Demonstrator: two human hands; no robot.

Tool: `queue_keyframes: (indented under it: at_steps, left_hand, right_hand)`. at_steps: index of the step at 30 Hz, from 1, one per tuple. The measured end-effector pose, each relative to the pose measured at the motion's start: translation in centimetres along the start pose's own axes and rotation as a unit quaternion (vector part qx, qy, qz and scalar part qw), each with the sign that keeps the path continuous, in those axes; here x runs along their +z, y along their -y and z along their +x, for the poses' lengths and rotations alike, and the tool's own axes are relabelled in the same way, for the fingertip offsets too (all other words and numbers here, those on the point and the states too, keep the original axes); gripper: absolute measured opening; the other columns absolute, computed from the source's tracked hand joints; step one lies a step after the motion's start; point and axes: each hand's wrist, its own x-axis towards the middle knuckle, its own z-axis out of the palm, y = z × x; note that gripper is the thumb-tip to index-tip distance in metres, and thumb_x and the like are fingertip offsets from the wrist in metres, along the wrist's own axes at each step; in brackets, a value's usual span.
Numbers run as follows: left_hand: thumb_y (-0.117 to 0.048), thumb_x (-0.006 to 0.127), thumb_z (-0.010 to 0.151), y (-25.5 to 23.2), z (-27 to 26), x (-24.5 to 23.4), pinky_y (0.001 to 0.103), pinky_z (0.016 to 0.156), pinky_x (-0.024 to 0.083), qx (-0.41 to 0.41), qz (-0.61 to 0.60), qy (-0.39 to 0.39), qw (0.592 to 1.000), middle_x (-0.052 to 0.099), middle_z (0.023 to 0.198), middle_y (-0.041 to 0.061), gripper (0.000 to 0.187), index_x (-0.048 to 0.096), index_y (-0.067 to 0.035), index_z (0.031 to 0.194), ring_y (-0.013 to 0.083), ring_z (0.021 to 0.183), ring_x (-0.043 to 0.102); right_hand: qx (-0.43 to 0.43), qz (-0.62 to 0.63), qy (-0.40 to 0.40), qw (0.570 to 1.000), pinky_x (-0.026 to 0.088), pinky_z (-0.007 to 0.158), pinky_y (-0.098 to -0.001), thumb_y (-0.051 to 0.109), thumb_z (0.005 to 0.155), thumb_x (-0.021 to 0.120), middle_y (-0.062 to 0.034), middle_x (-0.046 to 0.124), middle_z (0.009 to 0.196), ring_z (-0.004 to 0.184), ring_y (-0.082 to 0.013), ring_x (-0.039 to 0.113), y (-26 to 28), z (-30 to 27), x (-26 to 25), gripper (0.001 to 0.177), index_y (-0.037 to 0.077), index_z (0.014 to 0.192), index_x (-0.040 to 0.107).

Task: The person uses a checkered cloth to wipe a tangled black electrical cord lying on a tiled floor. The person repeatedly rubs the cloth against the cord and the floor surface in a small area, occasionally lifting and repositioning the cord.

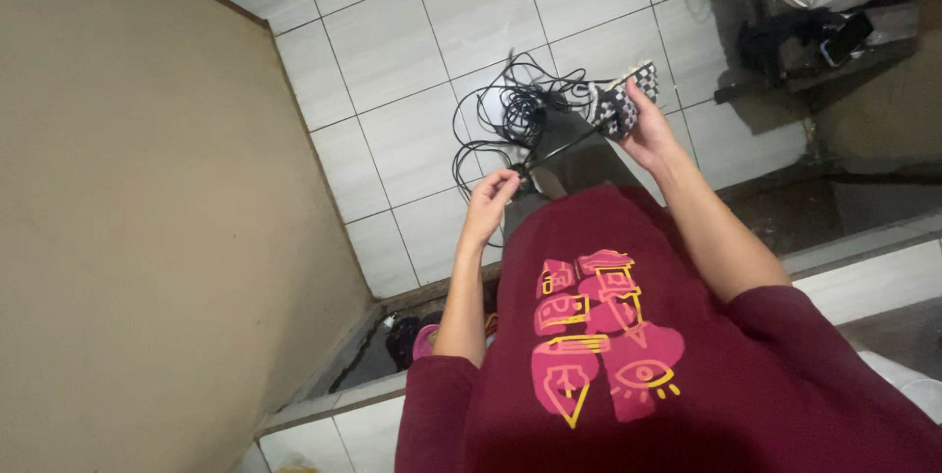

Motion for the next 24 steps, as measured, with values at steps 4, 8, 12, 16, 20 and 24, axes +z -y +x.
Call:
queue_keyframes:
  at_steps: [4, 8, 12, 16, 20, 24]
  left_hand:
    - [-0.018, 0.065, 0.104, -0.3, -0.6, 1.8, 0.023, 0.083, 0.049, -0.005, 0.072, 0.032, 0.997, 0.073, 0.102, -0.001, 0.02, 0.069, -0.002, 0.115, 0.0059, 0.094, 0.063]
    - [-0.02, 0.063, 0.102, -2.0, -1.2, 3.9, 0.022, 0.08, 0.05, -0.017, 0.128, 0.06, 0.99, 0.073, 0.1, -0.002, 0.022, 0.068, -0.004, 0.115, 0.0048, 0.091, 0.064]
    - [-0.02, 0.065, 0.103, -5.0, -2.2, 3.9, 0.024, 0.076, 0.05, -0.01, 0.156, 0.105, 0.982, 0.069, 0.094, -0.002, 0.019, 0.068, -0.003, 0.11, 0.0059, 0.084, 0.059]
    - [-0.021, 0.065, 0.102, -9.6, -4.4, 2.4, 0.024, 0.071, 0.048, -0.033, 0.218, 0.144, 0.965, 0.07, 0.089, -0.004, 0.019, 0.069, -0.004, 0.11, 0.0058, 0.08, 0.059]
    - [-0.019, 0.068, 0.101, -11.7, -6.8, 0.4, 0.024, 0.07, 0.046, -0.043, 0.205, 0.174, 0.962, 0.067, 0.09, -0.002, 0.019, 0.071, -0.003, 0.109, 0.0055, 0.081, 0.055]
    - [-0.02, 0.065, 0.102, -10.6, -6.8, -1.2, 0.021, 0.078, 0.049, -0.075, 0.053, 0.135, 0.987, 0.073, 0.098, -0.004, 0.017, 0.069, -0.005, 0.11, 0.003, 0.089, 0.062]
  right_hand:
    - [0.029, -0.023, 0.01, 0.999, 0.057, 0.093, -0.0352, 0.044, 0.106, 0.062, -0.0019, 0.073, 0.106, 0.099, -0.0161, 0.07, -2.0, 0.6, -1.3, 0.033, 0.012, 0.112, 0.068]
    - [0.043, -0.037, -0.001, 0.998, 0.057, 0.09, -0.0348, 0.04, 0.104, 0.065, -0.0008, 0.073, 0.102, 0.094, -0.0154, 0.07, -2.6, 1.3, -2.1, 0.028, 0.013, 0.109, 0.068]
    - [0.05, -0.09, -0.067, 0.992, 0.057, 0.088, -0.0317, 0.037, 0.101, 0.068, 0.0003, 0.075, 0.102, 0.094, -0.0136, 0.071, -1.2, 3.1, -3.2, 0.025, 0.013, 0.109, 0.07]
    - [0.002, -0.036, -0.063, 0.997, 0.06, 0.089, -0.0361, 0.034, 0.101, 0.071, -0.0011, 0.074, 0.101, 0.094, -0.0164, 0.071, 0.6, 5.9, -4.2, 0.022, 0.013, 0.107, 0.069]
    - [-0.008, 0.037, -0.081, 0.996, 0.061, 0.089, -0.0382, 0.034, 0.1, 0.07, -0.0021, 0.075, 0.101, 0.096, -0.0186, 0.072, 0.7, 7.1, -4.1, 0.022, 0.013, 0.106, 0.07]
    - [0.0, 0.038, -0.058, 0.998, 0.06, 0.085, -0.0376, 0.036, 0.101, 0.069, -0.0012, 0.074, 0.101, 0.093, -0.018, 0.071, -0.3, 6.8, -4.0, 0.022, 0.015, 0.107, 0.069]
